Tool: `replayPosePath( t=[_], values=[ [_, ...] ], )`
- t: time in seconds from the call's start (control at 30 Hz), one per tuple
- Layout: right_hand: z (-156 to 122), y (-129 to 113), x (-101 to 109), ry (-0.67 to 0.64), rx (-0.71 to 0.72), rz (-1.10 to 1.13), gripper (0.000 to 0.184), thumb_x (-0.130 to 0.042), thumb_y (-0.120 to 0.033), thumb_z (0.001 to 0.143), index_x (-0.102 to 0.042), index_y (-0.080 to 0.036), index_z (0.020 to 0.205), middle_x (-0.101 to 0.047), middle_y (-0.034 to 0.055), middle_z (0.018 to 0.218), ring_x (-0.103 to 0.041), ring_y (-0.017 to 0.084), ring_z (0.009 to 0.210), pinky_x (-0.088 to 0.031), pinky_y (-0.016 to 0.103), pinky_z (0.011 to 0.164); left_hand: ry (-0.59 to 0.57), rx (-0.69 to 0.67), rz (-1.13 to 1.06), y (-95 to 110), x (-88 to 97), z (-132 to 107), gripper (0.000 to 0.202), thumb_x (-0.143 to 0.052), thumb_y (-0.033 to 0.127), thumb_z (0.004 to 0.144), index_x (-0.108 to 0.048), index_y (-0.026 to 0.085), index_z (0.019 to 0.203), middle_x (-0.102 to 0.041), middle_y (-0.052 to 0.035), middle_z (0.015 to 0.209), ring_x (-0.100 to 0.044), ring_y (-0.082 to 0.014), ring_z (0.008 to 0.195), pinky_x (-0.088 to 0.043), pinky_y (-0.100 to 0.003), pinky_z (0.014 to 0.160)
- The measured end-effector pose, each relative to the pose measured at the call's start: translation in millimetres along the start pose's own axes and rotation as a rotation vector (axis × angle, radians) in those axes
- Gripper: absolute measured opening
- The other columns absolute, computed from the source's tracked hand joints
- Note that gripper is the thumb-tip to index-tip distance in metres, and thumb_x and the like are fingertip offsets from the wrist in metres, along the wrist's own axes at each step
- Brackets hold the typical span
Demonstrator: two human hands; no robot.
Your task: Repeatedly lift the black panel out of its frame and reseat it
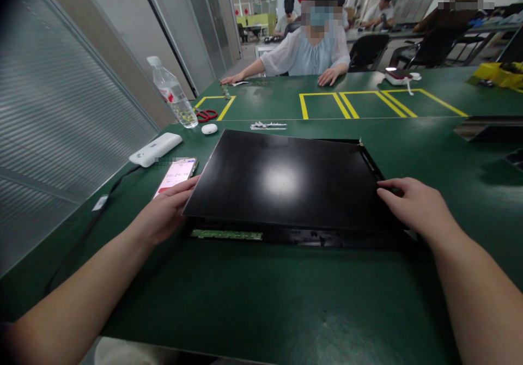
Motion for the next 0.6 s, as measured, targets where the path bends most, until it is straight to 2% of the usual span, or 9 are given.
replayPosePath(
  t=[0.1, 0.27, 0.47, 0.6],
  values=[
    [0, 0, 0, 0.010, 0.009, 0.009, 0.052, -0.052, -0.055, 0.067, -0.080, -0.026, 0.100, -0.075, 0.0099, 0.109, -0.068, 0.030, 0.089, -0.053, 0.044, 0.080, -0.033, -0.023, 0.008, 1, 0.1, 1, 0.045, -0.070, 0.006, 0.073, -0.084, 0.019, 0.114, -0.085, -0.0058, 0.092, -0.078, -0.0209, 0.077, -0.058, -0.022, 0.062],
    [-2, -1, 0, 0.029, 0.013, 0.019, 0.047, -0.053, -0.054, 0.069, -0.080, -0.026, 0.096, -0.075, 0.0100, 0.107, -0.068, 0.030, 0.087, -0.053, 0.044, 0.078, -0.078, -0.059, 0.021, 3, -0.9, 3, 0.042, -0.071, 0.010, 0.074, -0.084, 0.019, 0.113, -0.085, -0.0073, 0.102, -0.079, -0.0271, 0.094, -0.059, -0.025, 0.065],
    [-2, -1, 2, 0.029, -0.001, 0.033, 0.047, -0.054, -0.053, 0.068, -0.080, -0.026, 0.096, -0.075, 0.0092, 0.107, -0.067, 0.029, 0.086, -0.053, 0.044, 0.082, -0.151, -0.158, -0.019, 9, -4.8, -1, 0.038, -0.072, 0.028, 0.083, -0.082, 0.017, 0.118, -0.082, -0.0107, 0.116, -0.073, -0.0344, 0.115, -0.061, -0.037, 0.089],
    [-1, 0, 0, 0.018, -0.005, 0.046, 0.048, -0.054, -0.053, 0.067, -0.080, -0.026, 0.096, -0.075, 0.0091, 0.108, -0.068, 0.029, 0.087, -0.053, 0.045, 0.083, -0.230, -0.225, -0.031, 12, -8.4, -7, 0.047, -0.080, 0.027, 0.078, -0.079, 0.017, 0.124, -0.079, -0.0117, 0.125, -0.067, -0.0377, 0.125, -0.058, -0.040, 0.099]
  ],
)
Point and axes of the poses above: each hand's wrist, its own z-axis towards the middle knuckle, its own x-axis out of the back of the hand, y = z × x, the point moved 7 cm from there along z, towards the middle knuckle
